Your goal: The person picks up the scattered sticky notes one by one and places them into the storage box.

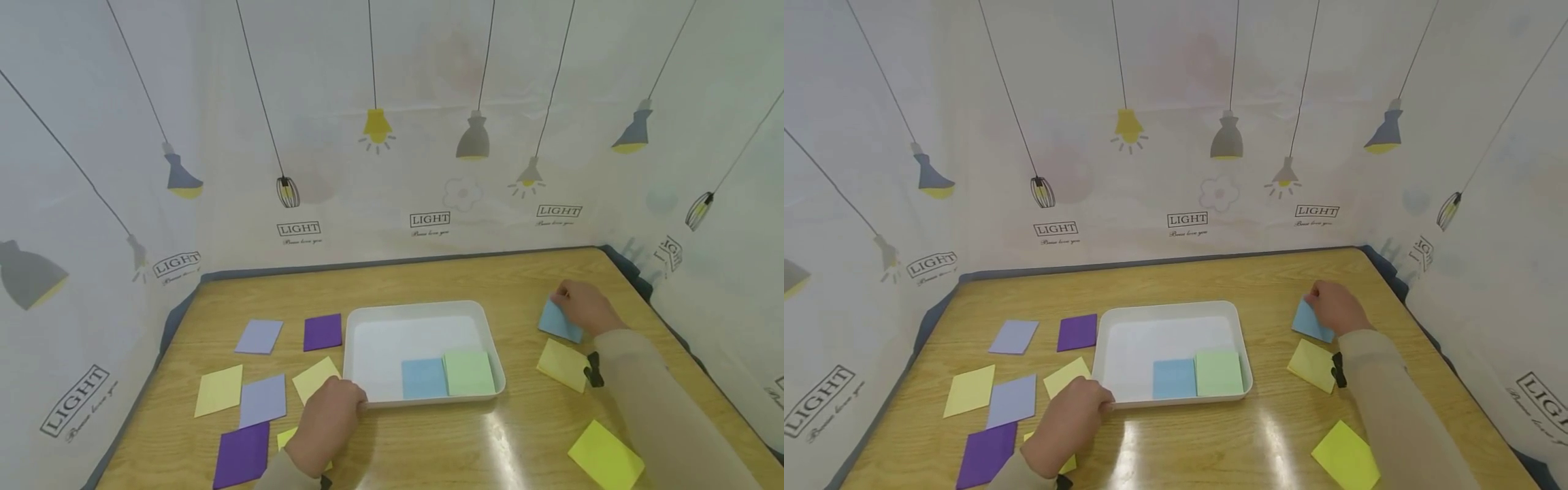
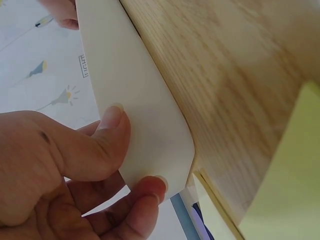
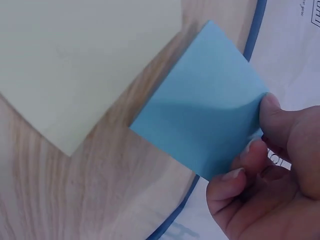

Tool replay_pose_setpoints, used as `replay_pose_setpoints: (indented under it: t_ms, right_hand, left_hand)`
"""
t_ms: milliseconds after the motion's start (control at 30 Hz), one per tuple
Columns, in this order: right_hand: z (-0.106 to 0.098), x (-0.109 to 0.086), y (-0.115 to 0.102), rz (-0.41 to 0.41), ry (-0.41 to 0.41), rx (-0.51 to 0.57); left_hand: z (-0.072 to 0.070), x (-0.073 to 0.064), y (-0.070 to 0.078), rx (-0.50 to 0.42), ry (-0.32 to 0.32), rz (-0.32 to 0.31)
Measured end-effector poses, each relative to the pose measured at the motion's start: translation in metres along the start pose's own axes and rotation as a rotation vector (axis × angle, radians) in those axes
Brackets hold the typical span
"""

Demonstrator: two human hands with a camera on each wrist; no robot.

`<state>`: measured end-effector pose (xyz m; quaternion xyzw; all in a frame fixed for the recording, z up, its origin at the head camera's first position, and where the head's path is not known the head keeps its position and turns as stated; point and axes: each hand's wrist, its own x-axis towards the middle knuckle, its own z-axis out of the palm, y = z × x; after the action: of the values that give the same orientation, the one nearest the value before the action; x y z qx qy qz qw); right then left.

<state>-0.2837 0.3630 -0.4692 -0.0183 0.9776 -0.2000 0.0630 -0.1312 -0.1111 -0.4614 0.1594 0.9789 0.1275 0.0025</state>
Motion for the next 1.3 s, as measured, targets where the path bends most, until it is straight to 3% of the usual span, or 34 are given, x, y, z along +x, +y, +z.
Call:
replay_pose_setpoints:
  t_ms: [500, 667, 1100, 1300]
  right_hand:
    - [-0.017, -0.016, -0.018, 0.013, 0.008, 0.005]
    - [-0.018, -0.017, -0.027, -0.033, 0.026, -0.015]
    - [-0.021, -0.027, -0.097, -0.105, -0.017, -0.026]
    - [-0.02, -0.033, -0.124, -0.183, 0.004, -0.05]
  left_hand:
    - [0.0, 0.001, 0.003, 0.031, -0.008, 0.003]
    - [0.0, 0.0, 0.003, 0.027, 0.002, 0.007]
    - [-0.001, 0.0, 0.003, 0.028, 0.005, 0.002]
    - [0.001, 0.001, 0.002, 0.034, 0.005, -0.004]
